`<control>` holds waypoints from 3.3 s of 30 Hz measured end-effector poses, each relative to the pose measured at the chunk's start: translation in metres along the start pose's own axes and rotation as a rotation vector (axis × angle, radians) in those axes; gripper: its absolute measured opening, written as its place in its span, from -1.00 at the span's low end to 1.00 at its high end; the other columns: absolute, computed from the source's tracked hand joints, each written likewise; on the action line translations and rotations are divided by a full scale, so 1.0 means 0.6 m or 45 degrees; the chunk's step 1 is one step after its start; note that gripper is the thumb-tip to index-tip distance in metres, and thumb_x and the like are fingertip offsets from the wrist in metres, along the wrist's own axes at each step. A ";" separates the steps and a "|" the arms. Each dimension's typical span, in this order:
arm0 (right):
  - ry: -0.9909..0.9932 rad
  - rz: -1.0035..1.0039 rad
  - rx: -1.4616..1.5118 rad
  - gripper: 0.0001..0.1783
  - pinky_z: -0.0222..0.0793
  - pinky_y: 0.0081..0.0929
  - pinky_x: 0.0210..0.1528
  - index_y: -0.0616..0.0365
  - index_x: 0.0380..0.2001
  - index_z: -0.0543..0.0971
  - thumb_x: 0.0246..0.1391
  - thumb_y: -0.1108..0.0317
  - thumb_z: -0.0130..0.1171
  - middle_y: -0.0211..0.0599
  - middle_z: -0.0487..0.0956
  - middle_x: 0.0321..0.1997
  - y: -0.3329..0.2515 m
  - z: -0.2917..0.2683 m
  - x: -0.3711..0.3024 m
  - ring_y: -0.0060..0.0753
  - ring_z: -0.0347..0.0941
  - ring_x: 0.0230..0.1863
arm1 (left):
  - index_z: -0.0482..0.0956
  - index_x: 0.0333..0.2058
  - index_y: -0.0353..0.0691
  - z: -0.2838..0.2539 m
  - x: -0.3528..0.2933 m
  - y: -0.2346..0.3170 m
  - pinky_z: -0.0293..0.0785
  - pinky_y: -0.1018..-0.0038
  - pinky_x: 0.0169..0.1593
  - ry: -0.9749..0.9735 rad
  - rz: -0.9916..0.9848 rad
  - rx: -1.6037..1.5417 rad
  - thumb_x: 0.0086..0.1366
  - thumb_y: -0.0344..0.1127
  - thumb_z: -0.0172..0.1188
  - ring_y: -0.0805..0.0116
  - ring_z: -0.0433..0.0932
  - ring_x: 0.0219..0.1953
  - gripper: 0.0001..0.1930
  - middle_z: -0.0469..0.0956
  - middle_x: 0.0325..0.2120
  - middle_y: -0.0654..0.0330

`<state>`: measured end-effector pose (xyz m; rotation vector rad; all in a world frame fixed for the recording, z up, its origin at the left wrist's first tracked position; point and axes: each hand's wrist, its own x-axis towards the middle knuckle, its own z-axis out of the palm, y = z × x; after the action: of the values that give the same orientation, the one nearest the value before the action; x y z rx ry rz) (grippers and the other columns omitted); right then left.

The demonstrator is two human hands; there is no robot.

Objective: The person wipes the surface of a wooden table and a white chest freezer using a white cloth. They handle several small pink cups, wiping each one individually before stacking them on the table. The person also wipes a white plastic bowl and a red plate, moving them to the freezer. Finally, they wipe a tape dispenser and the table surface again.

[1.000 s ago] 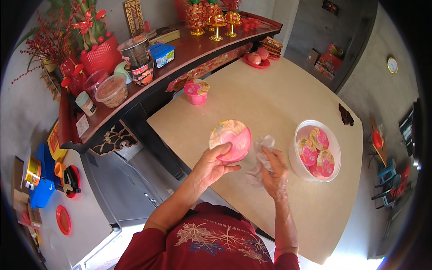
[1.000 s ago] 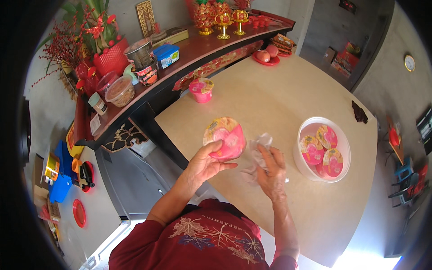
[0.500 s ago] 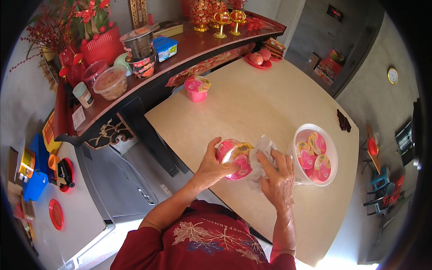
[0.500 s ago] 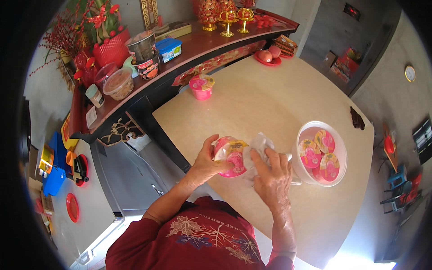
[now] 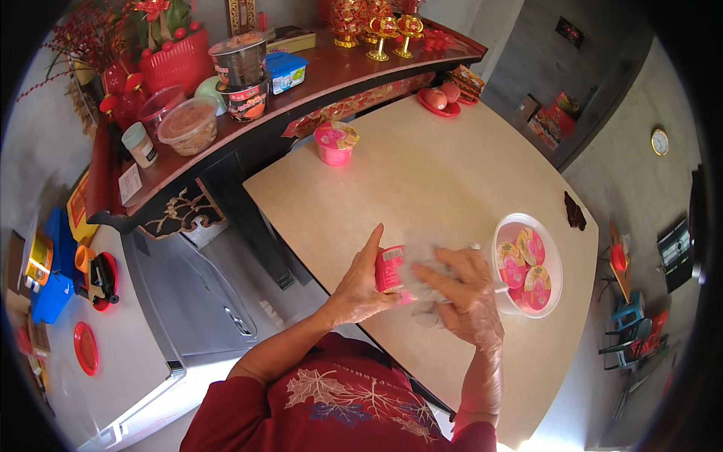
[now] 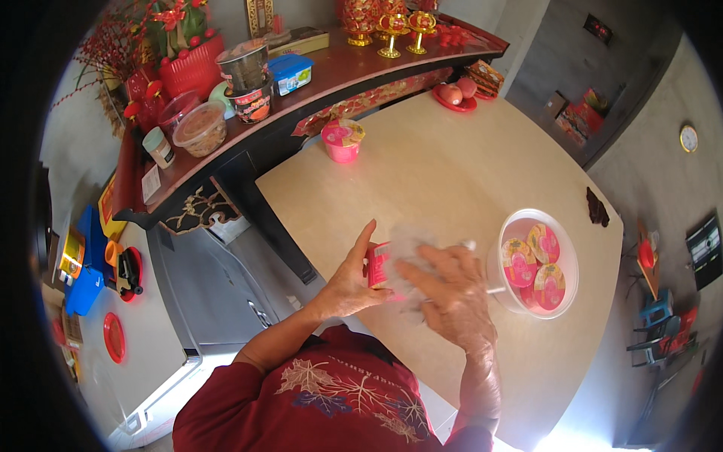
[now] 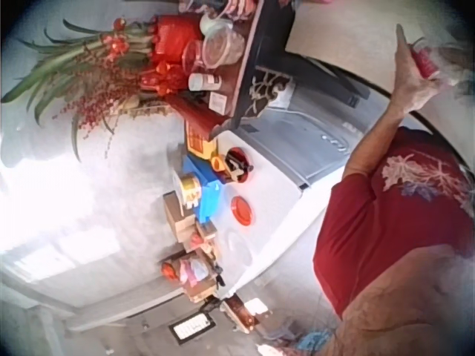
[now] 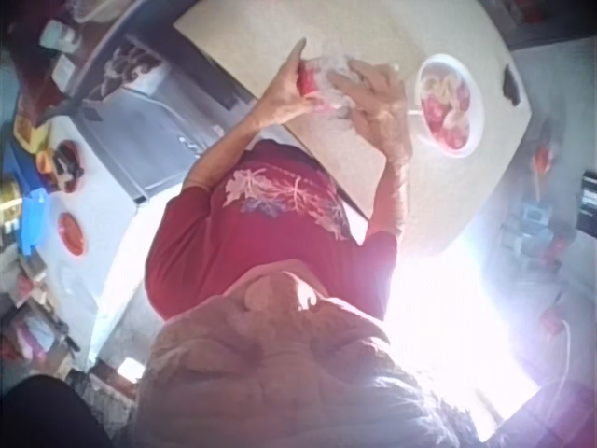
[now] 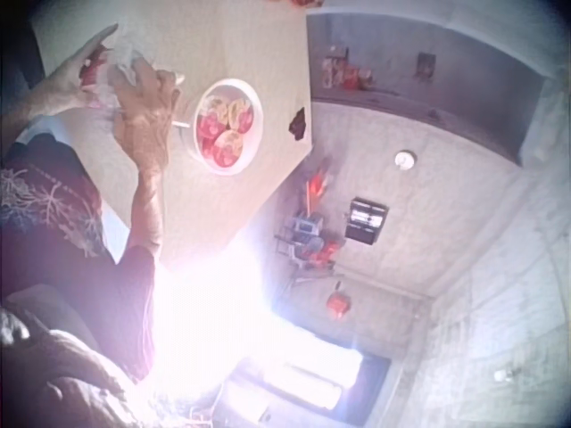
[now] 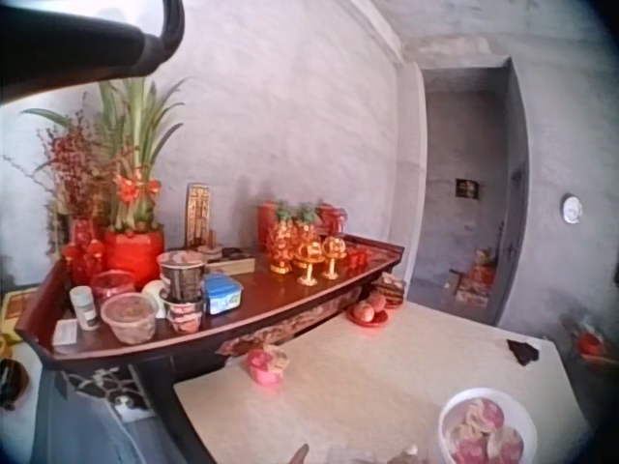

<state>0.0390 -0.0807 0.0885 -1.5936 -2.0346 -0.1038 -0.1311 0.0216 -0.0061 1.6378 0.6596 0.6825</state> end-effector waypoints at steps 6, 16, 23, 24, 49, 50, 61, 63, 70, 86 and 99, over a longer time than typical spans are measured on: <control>-0.406 -0.079 0.024 -0.41 0.33 -0.29 -0.16 -0.20 -0.16 0.65 -0.42 0.53 0.18 -0.41 0.56 -0.08 0.010 0.001 0.030 -0.14 0.37 -0.14 | -0.33 0.35 -0.18 -0.001 -0.004 0.035 0.27 0.25 0.15 -0.104 0.010 0.053 -0.13 -0.36 0.45 0.00 0.35 0.06 0.23 0.36 -0.02 -0.12; -0.396 -0.034 -0.132 -0.43 0.35 -0.26 -0.18 -0.21 -0.15 0.63 -0.37 0.51 0.16 -0.43 0.56 -0.06 0.026 0.011 0.037 -0.18 0.39 -0.17 | -0.29 0.35 -0.14 -0.025 0.012 0.019 0.32 0.26 0.14 -0.337 0.158 0.066 -0.16 -0.32 0.48 0.07 0.39 0.05 0.23 0.32 0.03 -0.11; -0.435 0.410 0.829 -0.42 0.36 -0.39 -0.02 -0.01 0.05 0.52 -0.12 0.58 0.00 -0.34 0.56 -0.09 0.097 0.026 0.012 -0.34 0.43 -0.13 | 0.00 0.29 -0.16 -0.049 0.026 -0.004 0.34 0.35 0.15 -0.615 -0.055 -0.635 -0.07 -0.32 0.46 0.25 0.40 0.07 0.00 0.37 0.02 0.04; -0.414 0.610 1.060 -0.44 0.36 -0.45 -0.05 0.04 0.07 0.51 -0.09 0.59 -0.01 -0.34 0.57 -0.11 0.097 0.032 0.007 -0.41 0.44 -0.15 | 0.03 0.28 -0.16 -0.050 0.030 -0.007 0.33 0.35 0.17 -0.607 -0.074 -0.697 -0.06 -0.35 0.45 0.26 0.39 0.09 -0.03 0.37 0.03 0.05; 0.172 0.381 0.308 -0.41 0.40 -0.18 -0.18 0.01 -0.08 0.57 -0.36 0.55 0.16 -0.10 0.50 -0.14 0.112 0.180 -0.072 0.02 0.39 -0.21 | 0.45 0.03 -0.26 -0.267 0.345 -0.013 0.43 0.30 -0.03 0.845 -0.260 -0.389 0.05 -0.01 0.37 0.27 0.50 -0.04 -0.36 0.53 -0.05 0.15; 0.178 0.378 0.304 -0.41 0.40 -0.18 -0.18 0.01 -0.08 0.58 -0.36 0.55 0.15 -0.10 0.50 -0.14 0.112 0.180 -0.072 0.02 0.39 -0.22 | 0.46 0.02 -0.31 -0.265 0.354 -0.021 0.43 0.31 -0.02 0.834 -0.228 -0.414 0.03 0.01 0.37 0.27 0.50 -0.02 -0.34 0.53 -0.05 0.12; 0.177 0.372 0.311 -0.42 0.41 -0.21 -0.15 -0.01 -0.10 0.59 -0.36 0.52 0.14 -0.09 0.51 -0.14 0.113 0.174 -0.071 0.01 0.41 -0.23 | 0.30 0.17 -0.08 -0.282 0.395 -0.051 0.18 0.07 0.11 0.761 -0.433 -0.405 -0.13 0.23 0.31 0.18 0.35 0.11 -0.10 0.40 0.10 0.13; 0.179 0.360 0.301 -0.43 0.41 -0.22 -0.14 -0.03 -0.09 0.58 -0.34 0.50 0.16 -0.10 0.51 -0.14 0.112 0.171 -0.072 -0.01 0.42 -0.23 | 0.35 0.14 -0.11 -0.277 0.391 -0.044 0.20 0.07 0.11 0.865 -0.340 -0.302 -0.14 0.29 0.28 0.13 0.38 0.08 -0.10 0.43 0.07 0.10; 0.192 0.385 0.277 -0.43 0.42 -0.21 -0.09 -0.06 -0.04 0.56 -0.30 0.43 0.20 -0.15 0.52 -0.11 0.122 0.185 -0.081 -0.04 0.44 -0.16 | 0.46 -0.11 -0.32 -0.098 0.287 -0.014 0.22 0.31 0.09 1.104 0.533 0.320 0.17 -0.13 0.26 0.18 0.38 -0.07 -0.58 0.46 -0.18 0.09; 0.147 0.429 0.273 -0.76 0.41 -0.10 -0.10 0.05 -0.44 0.65 -0.33 0.33 0.22 -0.13 0.54 -0.21 0.139 0.231 -0.109 -0.01 0.45 -0.10 | 0.22 0.15 -0.34 0.359 0.298 0.078 -0.08 0.16 0.19 -0.605 0.403 1.526 -0.37 0.28 0.42 0.09 0.28 0.09 0.14 0.42 -0.07 -0.04; 0.264 0.397 0.308 -0.42 0.44 -0.18 -0.09 -0.11 -0.06 0.55 -0.33 0.36 0.18 -0.23 0.51 -0.08 0.130 0.199 -0.094 -0.08 0.43 -0.14 | 0.10 0.18 -0.24 0.169 0.229 0.183 0.27 0.17 0.19 -0.153 0.504 0.737 -0.25 -0.18 0.48 -0.08 0.18 0.17 0.00 0.18 0.07 -0.11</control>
<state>0.0750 -0.0612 -0.0596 -1.6476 -1.5595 0.0860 0.0419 0.0393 0.0984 2.3669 0.4690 0.7028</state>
